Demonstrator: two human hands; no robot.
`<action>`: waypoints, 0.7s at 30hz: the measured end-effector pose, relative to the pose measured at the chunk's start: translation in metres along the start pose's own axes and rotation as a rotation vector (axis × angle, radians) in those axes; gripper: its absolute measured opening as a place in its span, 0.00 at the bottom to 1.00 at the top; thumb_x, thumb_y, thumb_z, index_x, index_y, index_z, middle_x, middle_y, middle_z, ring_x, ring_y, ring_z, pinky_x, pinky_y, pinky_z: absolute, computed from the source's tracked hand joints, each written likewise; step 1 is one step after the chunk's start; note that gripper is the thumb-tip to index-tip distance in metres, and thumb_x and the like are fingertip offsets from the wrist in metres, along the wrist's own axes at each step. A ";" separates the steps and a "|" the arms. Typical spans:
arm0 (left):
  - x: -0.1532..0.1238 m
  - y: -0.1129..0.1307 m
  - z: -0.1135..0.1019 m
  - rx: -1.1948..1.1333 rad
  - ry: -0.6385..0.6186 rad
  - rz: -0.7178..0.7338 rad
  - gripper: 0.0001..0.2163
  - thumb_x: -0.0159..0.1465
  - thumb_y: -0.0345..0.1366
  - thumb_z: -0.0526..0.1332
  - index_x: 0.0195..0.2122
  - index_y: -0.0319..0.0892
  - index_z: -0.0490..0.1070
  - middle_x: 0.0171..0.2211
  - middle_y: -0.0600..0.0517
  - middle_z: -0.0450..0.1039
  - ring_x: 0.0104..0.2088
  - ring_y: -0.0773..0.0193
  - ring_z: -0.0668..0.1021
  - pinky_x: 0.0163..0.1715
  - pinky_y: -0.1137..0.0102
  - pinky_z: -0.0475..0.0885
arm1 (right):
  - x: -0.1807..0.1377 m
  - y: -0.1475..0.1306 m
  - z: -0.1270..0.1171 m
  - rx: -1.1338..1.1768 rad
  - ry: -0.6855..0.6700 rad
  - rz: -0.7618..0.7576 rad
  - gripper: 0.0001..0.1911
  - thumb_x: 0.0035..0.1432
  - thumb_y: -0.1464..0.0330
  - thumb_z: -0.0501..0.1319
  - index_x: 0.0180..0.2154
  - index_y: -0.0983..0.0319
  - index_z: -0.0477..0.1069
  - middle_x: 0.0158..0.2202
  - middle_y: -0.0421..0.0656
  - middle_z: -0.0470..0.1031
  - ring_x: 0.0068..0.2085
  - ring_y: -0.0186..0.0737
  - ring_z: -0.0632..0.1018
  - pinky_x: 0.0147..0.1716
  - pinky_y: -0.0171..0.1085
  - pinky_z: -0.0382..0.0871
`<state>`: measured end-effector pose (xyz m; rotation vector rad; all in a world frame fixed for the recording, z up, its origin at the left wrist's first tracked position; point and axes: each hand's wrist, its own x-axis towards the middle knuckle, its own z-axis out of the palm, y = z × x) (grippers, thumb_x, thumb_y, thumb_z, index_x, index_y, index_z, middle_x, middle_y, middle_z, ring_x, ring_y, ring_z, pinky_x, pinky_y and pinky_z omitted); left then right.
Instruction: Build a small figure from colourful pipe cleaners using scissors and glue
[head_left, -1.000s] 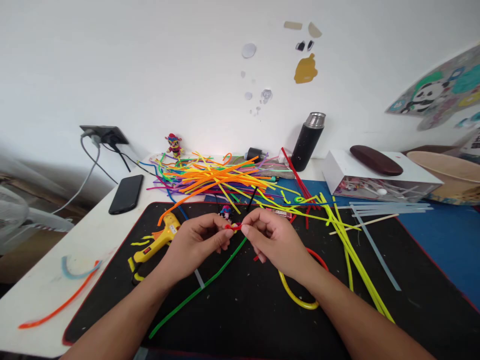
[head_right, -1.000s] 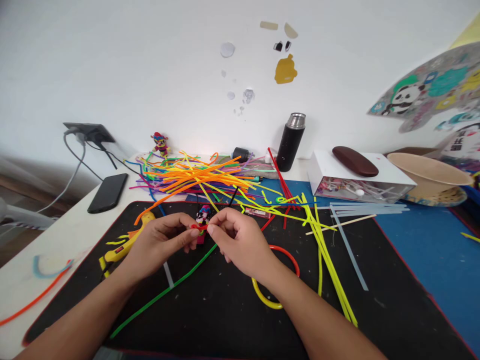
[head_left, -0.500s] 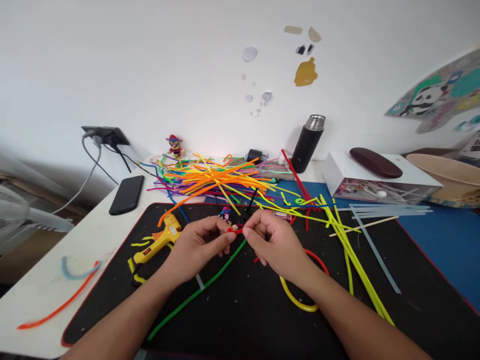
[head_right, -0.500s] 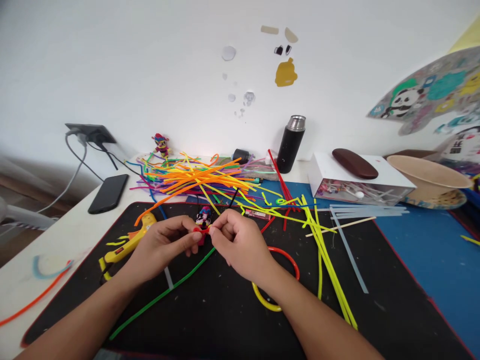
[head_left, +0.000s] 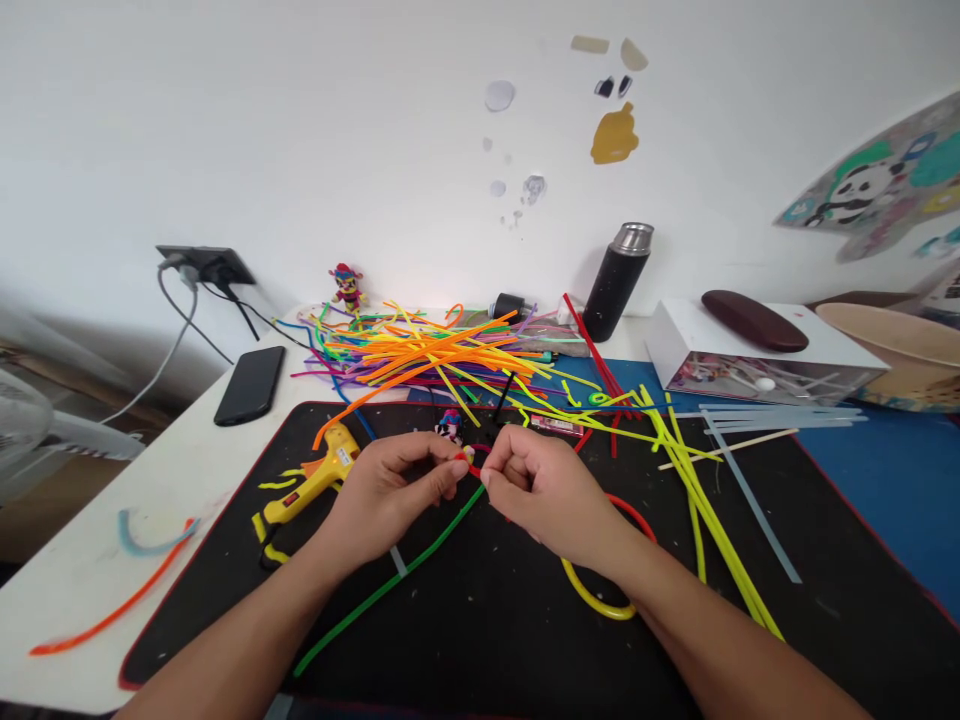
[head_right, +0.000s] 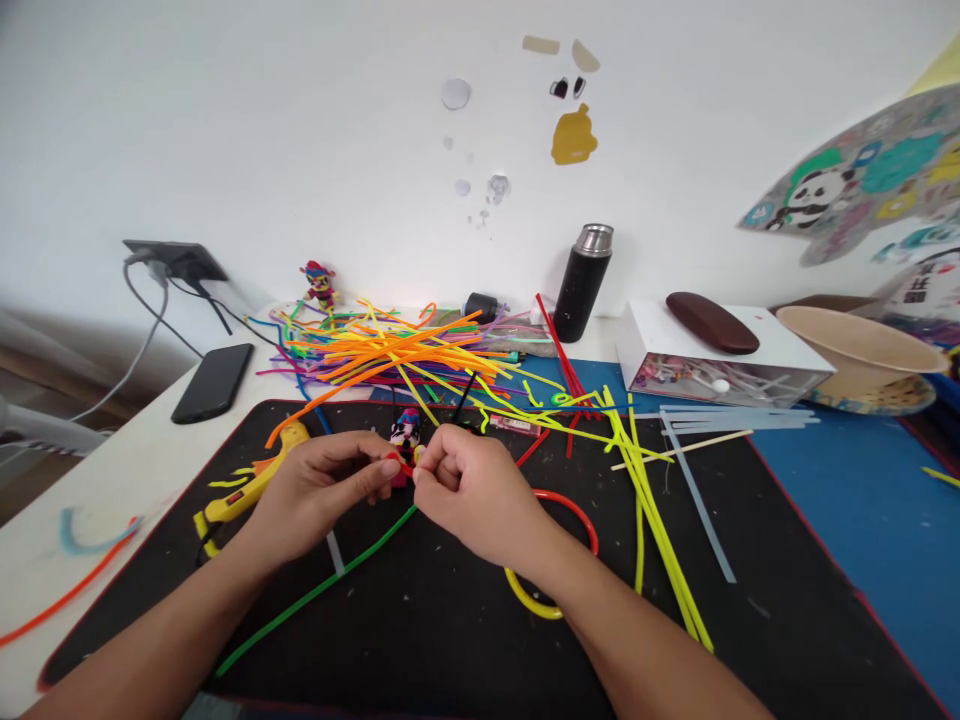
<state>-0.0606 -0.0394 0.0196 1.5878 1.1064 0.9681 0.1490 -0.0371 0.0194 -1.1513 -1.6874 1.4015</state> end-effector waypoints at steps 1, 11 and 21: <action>0.000 0.000 0.000 0.028 0.001 0.020 0.14 0.67 0.45 0.68 0.31 0.39 0.80 0.27 0.51 0.77 0.26 0.67 0.74 0.27 0.74 0.72 | 0.000 0.000 0.000 -0.016 -0.005 0.002 0.06 0.59 0.69 0.63 0.31 0.58 0.66 0.16 0.29 0.60 0.17 0.28 0.62 0.21 0.30 0.54; 0.002 0.007 -0.005 0.286 -0.038 0.179 0.07 0.68 0.37 0.66 0.34 0.42 0.81 0.30 0.51 0.81 0.30 0.64 0.79 0.34 0.72 0.73 | 0.002 0.000 -0.001 -0.133 -0.066 0.018 0.06 0.57 0.71 0.63 0.30 0.59 0.67 0.17 0.29 0.60 0.20 0.29 0.60 0.20 0.31 0.51; 0.003 0.007 -0.006 0.250 -0.032 0.095 0.09 0.67 0.39 0.66 0.33 0.42 0.80 0.28 0.51 0.80 0.28 0.65 0.77 0.32 0.72 0.72 | 0.003 0.006 0.003 -0.046 -0.059 0.038 0.06 0.61 0.68 0.63 0.32 0.59 0.68 0.18 0.29 0.60 0.18 0.28 0.62 0.20 0.30 0.54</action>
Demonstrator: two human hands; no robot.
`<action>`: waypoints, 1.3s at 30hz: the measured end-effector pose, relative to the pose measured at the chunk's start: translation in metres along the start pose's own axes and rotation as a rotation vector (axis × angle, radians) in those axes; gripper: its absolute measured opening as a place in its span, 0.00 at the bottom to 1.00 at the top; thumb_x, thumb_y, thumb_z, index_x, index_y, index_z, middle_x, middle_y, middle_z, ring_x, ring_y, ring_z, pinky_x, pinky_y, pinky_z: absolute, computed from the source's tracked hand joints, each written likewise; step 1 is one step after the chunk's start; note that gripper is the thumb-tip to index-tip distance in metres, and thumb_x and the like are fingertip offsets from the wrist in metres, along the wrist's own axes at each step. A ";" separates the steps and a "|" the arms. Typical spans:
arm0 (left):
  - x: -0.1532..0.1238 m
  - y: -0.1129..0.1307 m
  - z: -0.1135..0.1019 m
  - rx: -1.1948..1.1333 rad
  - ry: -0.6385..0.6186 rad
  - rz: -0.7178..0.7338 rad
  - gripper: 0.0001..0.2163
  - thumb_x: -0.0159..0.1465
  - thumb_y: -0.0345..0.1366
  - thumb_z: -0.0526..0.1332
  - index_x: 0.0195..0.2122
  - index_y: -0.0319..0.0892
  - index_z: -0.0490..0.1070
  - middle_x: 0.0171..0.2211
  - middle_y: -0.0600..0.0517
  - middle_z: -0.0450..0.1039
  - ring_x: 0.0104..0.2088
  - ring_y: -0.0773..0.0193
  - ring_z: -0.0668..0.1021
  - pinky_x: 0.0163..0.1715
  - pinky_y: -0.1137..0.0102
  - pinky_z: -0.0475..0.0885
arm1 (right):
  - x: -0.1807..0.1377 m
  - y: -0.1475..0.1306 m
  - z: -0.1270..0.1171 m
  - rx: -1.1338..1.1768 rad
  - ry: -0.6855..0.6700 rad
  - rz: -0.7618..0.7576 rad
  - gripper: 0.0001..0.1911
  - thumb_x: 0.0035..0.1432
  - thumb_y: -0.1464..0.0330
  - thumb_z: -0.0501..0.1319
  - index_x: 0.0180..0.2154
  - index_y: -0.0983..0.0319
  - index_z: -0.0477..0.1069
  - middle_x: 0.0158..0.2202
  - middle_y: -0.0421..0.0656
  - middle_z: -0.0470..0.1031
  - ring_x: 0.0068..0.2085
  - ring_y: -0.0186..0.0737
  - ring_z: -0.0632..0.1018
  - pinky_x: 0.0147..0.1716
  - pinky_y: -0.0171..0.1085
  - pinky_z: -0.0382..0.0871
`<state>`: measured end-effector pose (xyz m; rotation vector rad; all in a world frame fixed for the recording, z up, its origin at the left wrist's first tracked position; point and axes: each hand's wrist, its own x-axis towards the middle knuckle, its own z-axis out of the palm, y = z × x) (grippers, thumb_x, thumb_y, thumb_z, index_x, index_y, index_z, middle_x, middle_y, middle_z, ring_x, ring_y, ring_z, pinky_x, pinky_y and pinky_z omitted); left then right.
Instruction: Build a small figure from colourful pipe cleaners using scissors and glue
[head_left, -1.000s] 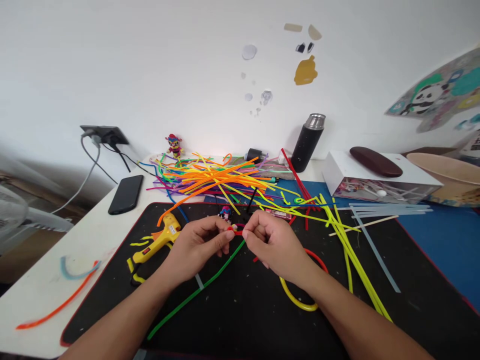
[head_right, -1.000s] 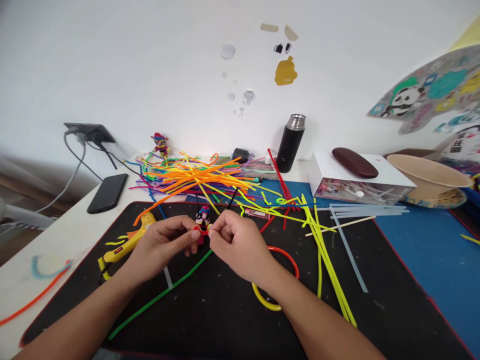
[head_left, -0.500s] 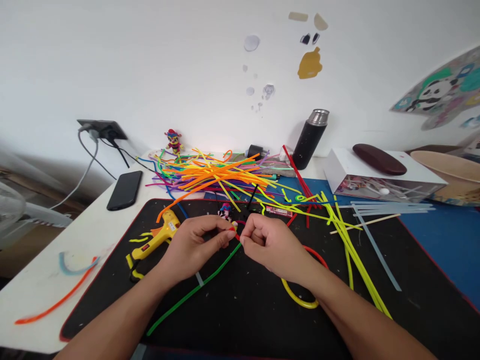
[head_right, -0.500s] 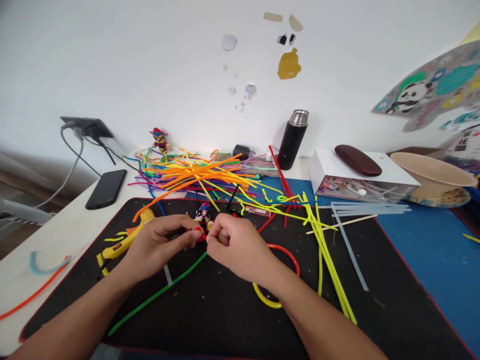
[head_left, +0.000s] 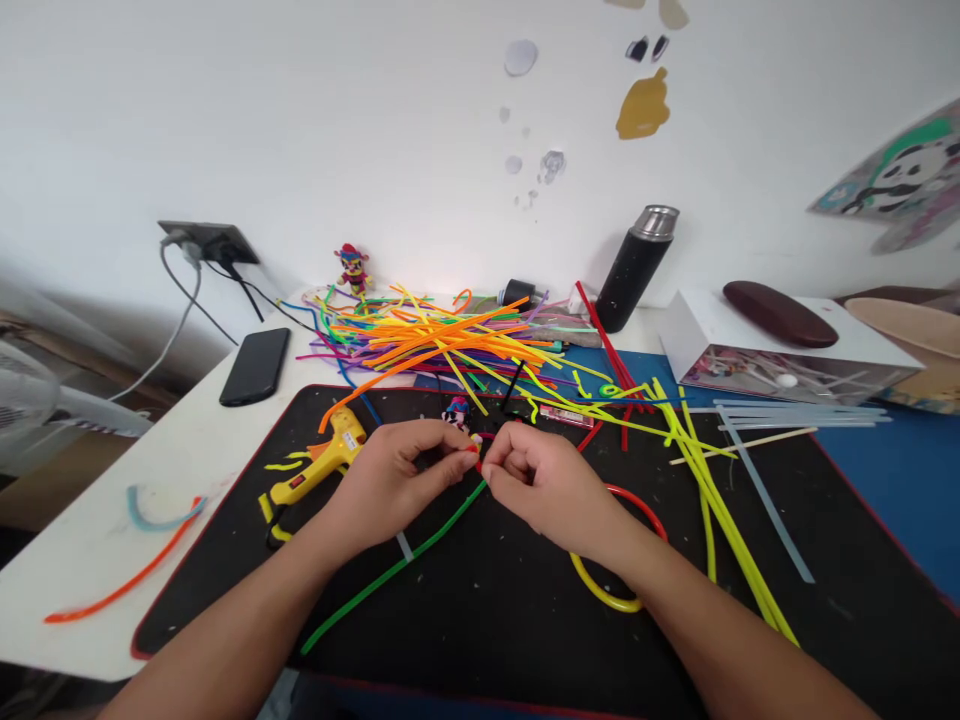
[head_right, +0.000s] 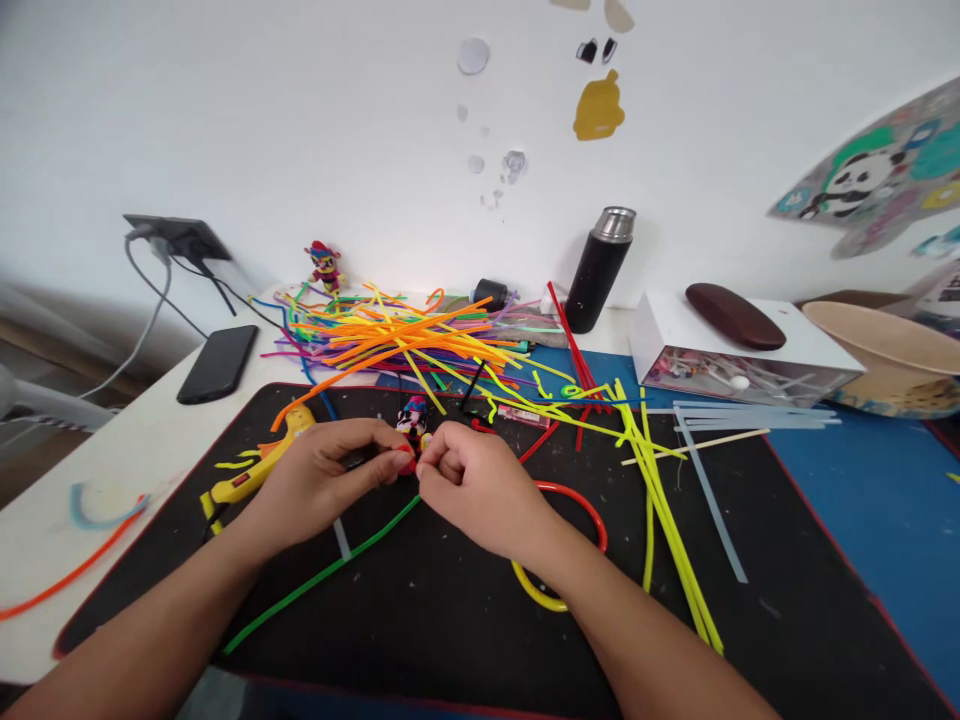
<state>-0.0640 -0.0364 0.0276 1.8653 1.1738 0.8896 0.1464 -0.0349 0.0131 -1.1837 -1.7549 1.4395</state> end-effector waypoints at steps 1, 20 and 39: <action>0.000 0.000 0.000 -0.046 0.008 -0.033 0.10 0.67 0.40 0.66 0.32 0.41 0.79 0.26 0.52 0.78 0.27 0.66 0.76 0.30 0.73 0.72 | 0.000 0.000 0.000 0.045 -0.002 0.011 0.06 0.62 0.67 0.63 0.33 0.59 0.68 0.18 0.29 0.61 0.18 0.28 0.63 0.20 0.30 0.55; 0.000 -0.006 0.009 -0.400 0.045 -0.198 0.15 0.64 0.46 0.71 0.32 0.39 0.75 0.23 0.54 0.75 0.23 0.70 0.75 0.25 0.76 0.72 | 0.002 0.004 0.000 0.264 0.028 0.001 0.09 0.67 0.61 0.63 0.41 0.59 0.69 0.20 0.31 0.70 0.17 0.29 0.69 0.17 0.28 0.60; -0.002 -0.008 0.010 -0.331 0.004 -0.203 0.13 0.65 0.44 0.69 0.32 0.38 0.76 0.24 0.54 0.73 0.24 0.70 0.73 0.26 0.76 0.70 | 0.001 0.003 0.000 0.021 0.082 -0.093 0.03 0.64 0.67 0.61 0.36 0.59 0.69 0.19 0.30 0.64 0.17 0.28 0.65 0.19 0.30 0.58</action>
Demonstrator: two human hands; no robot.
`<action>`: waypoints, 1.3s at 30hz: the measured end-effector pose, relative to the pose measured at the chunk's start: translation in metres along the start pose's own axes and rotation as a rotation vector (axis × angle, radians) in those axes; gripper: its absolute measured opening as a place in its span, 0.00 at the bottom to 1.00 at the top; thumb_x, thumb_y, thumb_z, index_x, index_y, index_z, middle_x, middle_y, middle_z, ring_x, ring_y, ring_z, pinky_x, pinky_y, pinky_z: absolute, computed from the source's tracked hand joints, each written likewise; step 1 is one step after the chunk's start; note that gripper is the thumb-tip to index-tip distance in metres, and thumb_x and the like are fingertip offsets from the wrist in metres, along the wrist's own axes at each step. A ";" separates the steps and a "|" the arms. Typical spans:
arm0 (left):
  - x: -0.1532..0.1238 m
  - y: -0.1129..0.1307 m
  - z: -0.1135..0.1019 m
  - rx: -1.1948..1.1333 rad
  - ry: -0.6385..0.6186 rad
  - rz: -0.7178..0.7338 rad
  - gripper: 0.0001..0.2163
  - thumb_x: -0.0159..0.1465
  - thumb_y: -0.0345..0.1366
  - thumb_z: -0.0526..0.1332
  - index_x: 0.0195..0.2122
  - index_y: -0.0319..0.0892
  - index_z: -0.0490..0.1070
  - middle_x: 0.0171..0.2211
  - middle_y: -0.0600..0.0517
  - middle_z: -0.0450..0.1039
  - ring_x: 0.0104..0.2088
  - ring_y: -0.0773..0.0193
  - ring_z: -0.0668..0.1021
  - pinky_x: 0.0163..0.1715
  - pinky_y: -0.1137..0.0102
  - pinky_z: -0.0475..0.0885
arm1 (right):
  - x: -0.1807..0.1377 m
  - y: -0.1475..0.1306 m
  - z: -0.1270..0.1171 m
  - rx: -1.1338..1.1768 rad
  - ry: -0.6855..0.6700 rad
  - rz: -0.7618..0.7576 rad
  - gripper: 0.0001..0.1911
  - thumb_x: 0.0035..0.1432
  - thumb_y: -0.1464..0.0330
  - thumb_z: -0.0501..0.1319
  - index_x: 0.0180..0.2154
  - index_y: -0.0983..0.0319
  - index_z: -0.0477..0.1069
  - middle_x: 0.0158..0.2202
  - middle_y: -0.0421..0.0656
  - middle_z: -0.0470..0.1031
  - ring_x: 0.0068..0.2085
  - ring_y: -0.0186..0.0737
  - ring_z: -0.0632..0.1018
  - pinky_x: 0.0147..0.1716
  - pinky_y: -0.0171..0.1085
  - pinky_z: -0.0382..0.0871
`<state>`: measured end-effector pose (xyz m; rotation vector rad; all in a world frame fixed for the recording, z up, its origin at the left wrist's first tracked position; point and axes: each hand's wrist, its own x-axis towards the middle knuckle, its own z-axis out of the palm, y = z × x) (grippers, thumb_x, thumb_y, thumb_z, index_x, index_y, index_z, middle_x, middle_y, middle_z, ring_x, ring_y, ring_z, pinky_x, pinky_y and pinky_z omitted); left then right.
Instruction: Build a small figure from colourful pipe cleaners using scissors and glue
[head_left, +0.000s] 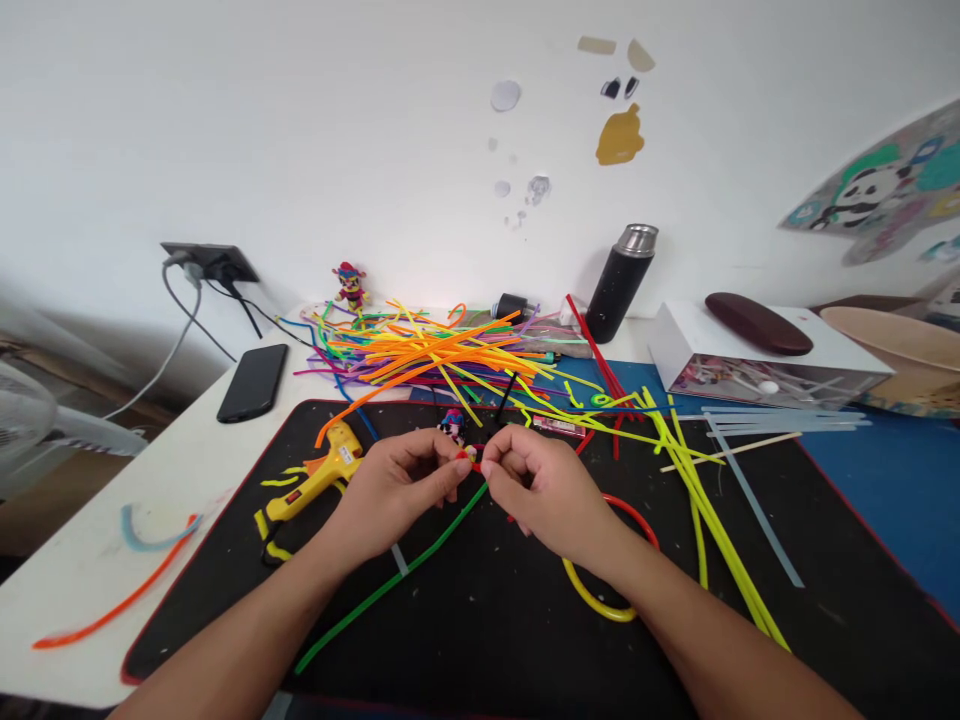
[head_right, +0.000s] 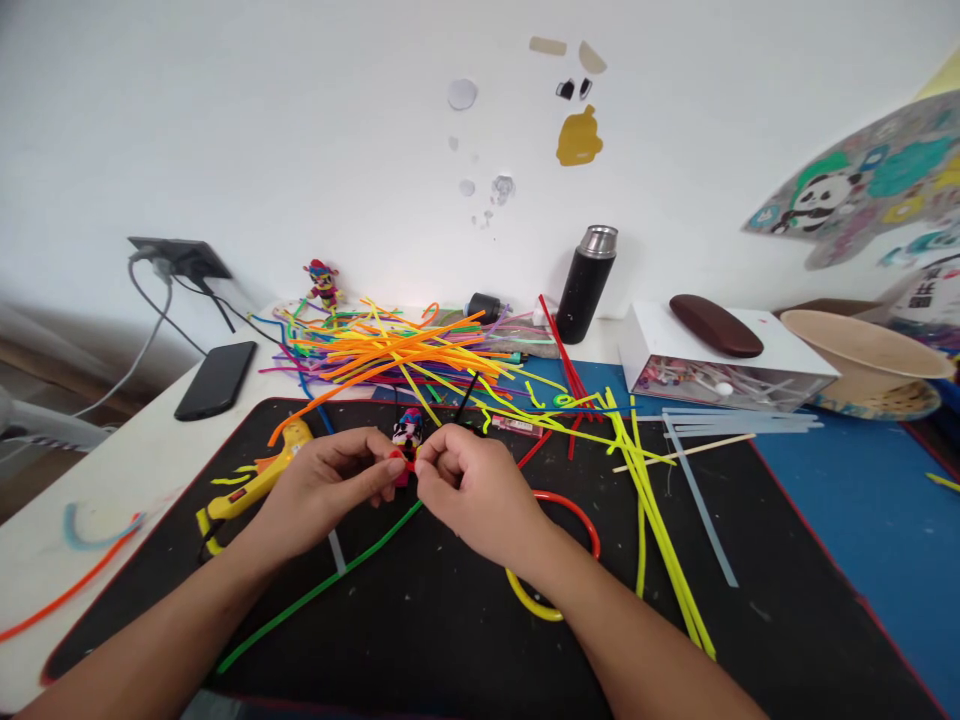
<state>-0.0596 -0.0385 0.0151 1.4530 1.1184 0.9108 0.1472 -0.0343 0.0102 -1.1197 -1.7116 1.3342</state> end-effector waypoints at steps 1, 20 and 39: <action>0.000 0.000 0.000 0.016 -0.004 0.007 0.12 0.66 0.43 0.68 0.32 0.38 0.76 0.24 0.54 0.73 0.24 0.70 0.73 0.26 0.76 0.69 | 0.000 -0.001 0.000 -0.043 -0.003 -0.029 0.03 0.63 0.69 0.61 0.34 0.59 0.69 0.19 0.29 0.62 0.18 0.28 0.64 0.20 0.30 0.57; 0.001 0.007 -0.010 0.337 -0.010 0.186 0.09 0.68 0.39 0.65 0.33 0.41 0.79 0.29 0.52 0.79 0.29 0.66 0.78 0.32 0.74 0.71 | 0.001 0.002 -0.002 -0.178 -0.061 -0.052 0.04 0.67 0.67 0.61 0.36 0.59 0.71 0.21 0.31 0.67 0.21 0.29 0.67 0.23 0.31 0.56; 0.000 0.002 0.000 0.002 -0.013 -0.002 0.15 0.66 0.47 0.69 0.31 0.39 0.75 0.24 0.54 0.73 0.24 0.69 0.73 0.27 0.74 0.70 | -0.001 0.000 0.000 0.149 0.015 0.056 0.07 0.68 0.62 0.62 0.40 0.59 0.70 0.21 0.31 0.69 0.17 0.30 0.70 0.18 0.29 0.64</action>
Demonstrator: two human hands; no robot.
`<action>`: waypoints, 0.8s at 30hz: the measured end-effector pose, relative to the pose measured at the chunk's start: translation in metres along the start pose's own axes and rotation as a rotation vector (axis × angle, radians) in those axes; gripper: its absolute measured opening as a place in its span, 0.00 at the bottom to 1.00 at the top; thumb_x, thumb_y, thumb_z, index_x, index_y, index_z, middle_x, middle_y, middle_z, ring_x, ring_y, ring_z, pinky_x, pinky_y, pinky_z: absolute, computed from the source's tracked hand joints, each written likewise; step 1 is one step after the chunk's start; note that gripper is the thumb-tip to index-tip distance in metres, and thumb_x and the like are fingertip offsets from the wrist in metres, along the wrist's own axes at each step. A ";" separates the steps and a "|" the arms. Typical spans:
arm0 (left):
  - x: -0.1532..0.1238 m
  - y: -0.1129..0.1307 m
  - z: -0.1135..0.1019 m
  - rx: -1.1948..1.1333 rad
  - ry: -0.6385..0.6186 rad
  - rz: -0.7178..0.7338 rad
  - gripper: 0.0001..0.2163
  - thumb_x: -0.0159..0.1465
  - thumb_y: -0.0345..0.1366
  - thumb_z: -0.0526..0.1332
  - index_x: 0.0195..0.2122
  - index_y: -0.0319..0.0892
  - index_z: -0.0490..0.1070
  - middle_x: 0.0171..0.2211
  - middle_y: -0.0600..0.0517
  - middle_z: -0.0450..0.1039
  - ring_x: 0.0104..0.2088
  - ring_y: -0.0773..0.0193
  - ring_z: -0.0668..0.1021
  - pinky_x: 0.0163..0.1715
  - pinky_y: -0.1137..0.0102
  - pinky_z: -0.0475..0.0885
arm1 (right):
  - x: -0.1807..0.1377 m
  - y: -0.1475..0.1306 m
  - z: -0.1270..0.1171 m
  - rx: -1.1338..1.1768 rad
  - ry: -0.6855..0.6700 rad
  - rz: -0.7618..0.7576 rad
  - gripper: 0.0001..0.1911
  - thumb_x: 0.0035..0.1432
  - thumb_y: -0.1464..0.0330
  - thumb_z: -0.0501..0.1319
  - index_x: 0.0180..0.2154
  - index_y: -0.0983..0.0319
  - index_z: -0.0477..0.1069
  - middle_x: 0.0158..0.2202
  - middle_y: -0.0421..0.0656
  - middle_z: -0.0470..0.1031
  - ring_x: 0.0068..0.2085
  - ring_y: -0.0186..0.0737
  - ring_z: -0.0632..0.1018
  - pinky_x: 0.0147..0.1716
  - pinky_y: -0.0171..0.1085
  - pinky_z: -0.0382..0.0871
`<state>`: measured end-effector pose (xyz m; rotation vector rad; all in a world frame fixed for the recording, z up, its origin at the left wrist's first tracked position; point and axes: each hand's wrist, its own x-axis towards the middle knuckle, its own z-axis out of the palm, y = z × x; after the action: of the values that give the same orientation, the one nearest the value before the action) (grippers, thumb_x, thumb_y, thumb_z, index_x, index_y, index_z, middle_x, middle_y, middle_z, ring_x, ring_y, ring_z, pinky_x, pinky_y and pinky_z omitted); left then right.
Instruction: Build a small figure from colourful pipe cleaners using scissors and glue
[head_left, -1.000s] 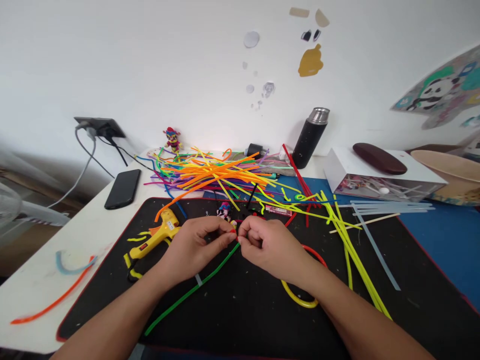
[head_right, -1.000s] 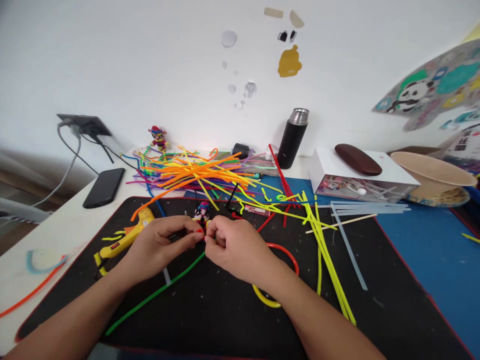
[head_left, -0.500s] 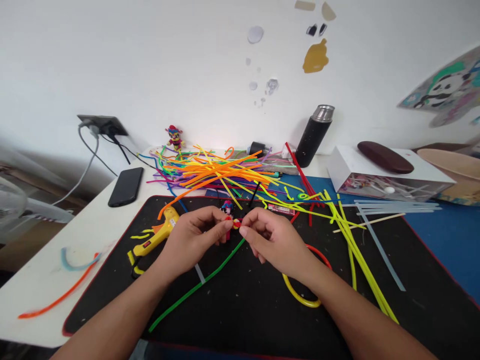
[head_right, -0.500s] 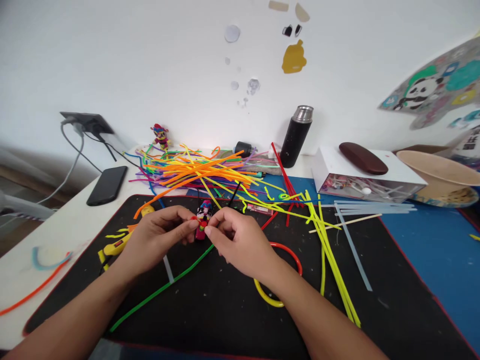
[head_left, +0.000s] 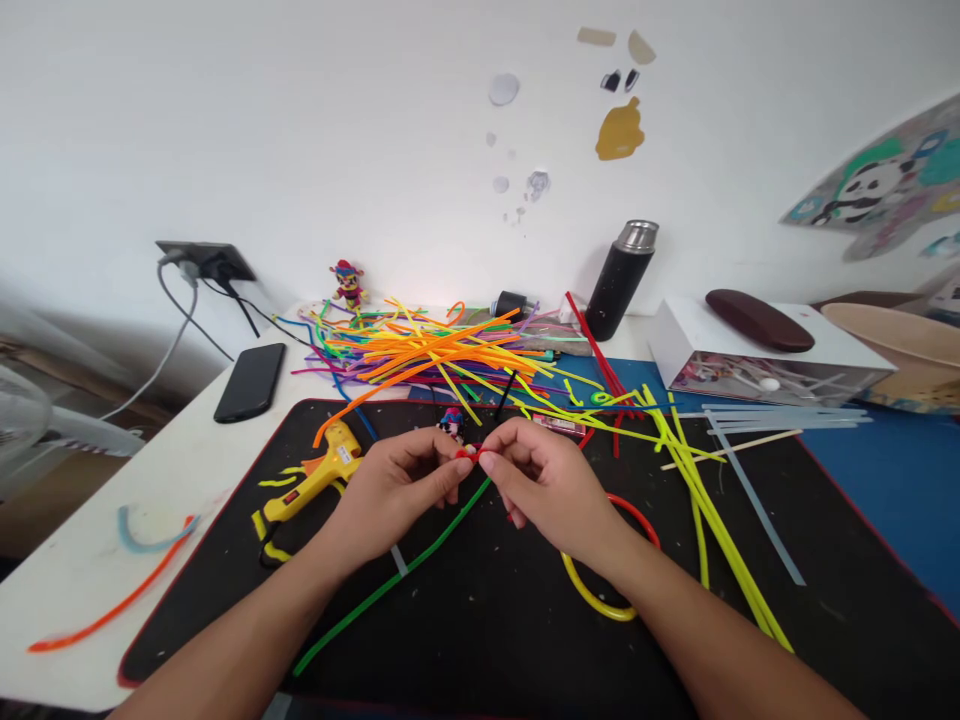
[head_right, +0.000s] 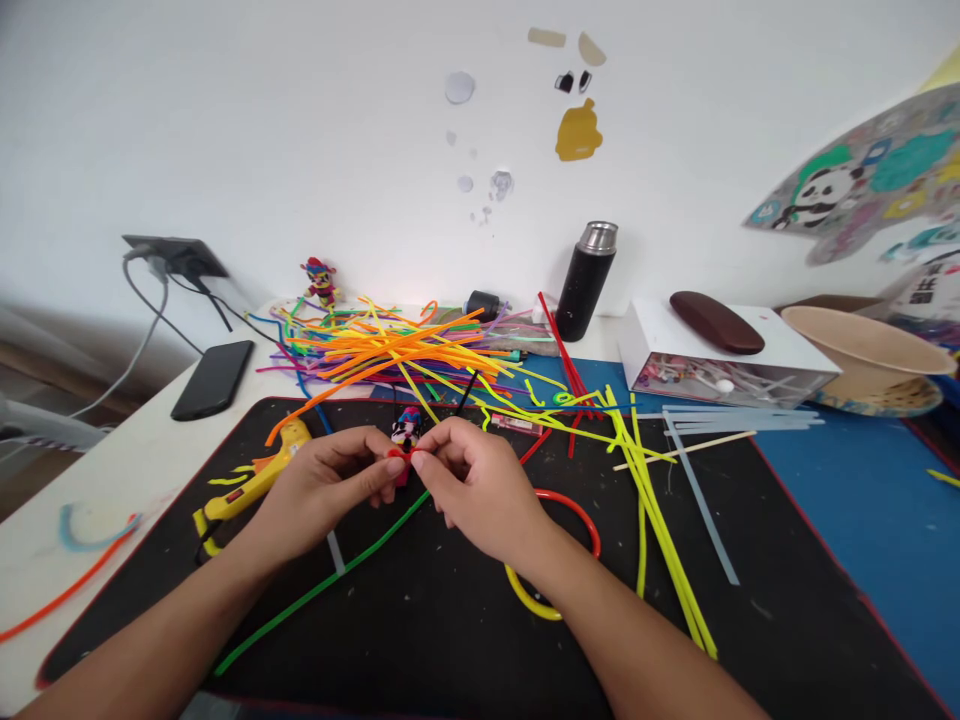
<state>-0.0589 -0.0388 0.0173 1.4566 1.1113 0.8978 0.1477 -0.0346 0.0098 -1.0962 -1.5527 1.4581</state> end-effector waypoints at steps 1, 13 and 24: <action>0.000 0.000 0.000 -0.002 -0.001 0.001 0.15 0.66 0.47 0.69 0.31 0.39 0.75 0.24 0.54 0.73 0.24 0.69 0.73 0.27 0.75 0.70 | 0.000 0.000 0.000 0.002 0.003 -0.004 0.07 0.68 0.62 0.62 0.40 0.59 0.70 0.20 0.31 0.69 0.17 0.30 0.70 0.18 0.29 0.64; 0.002 -0.002 -0.002 -0.092 -0.046 -0.043 0.17 0.63 0.49 0.71 0.32 0.38 0.78 0.24 0.53 0.74 0.24 0.69 0.73 0.27 0.74 0.71 | -0.003 -0.007 -0.002 -0.218 0.001 -0.118 0.05 0.67 0.66 0.60 0.36 0.59 0.70 0.19 0.30 0.59 0.20 0.29 0.62 0.21 0.31 0.56; 0.004 0.006 -0.006 0.301 0.009 0.164 0.08 0.64 0.40 0.69 0.32 0.42 0.83 0.29 0.50 0.82 0.30 0.62 0.80 0.34 0.71 0.74 | -0.001 -0.006 -0.002 -0.631 -0.018 -0.214 0.03 0.62 0.71 0.62 0.34 0.59 0.71 0.16 0.29 0.58 0.19 0.30 0.61 0.25 0.34 0.50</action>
<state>-0.0624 -0.0332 0.0241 1.8132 1.1839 0.8778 0.1497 -0.0350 0.0158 -1.2068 -2.1434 0.8480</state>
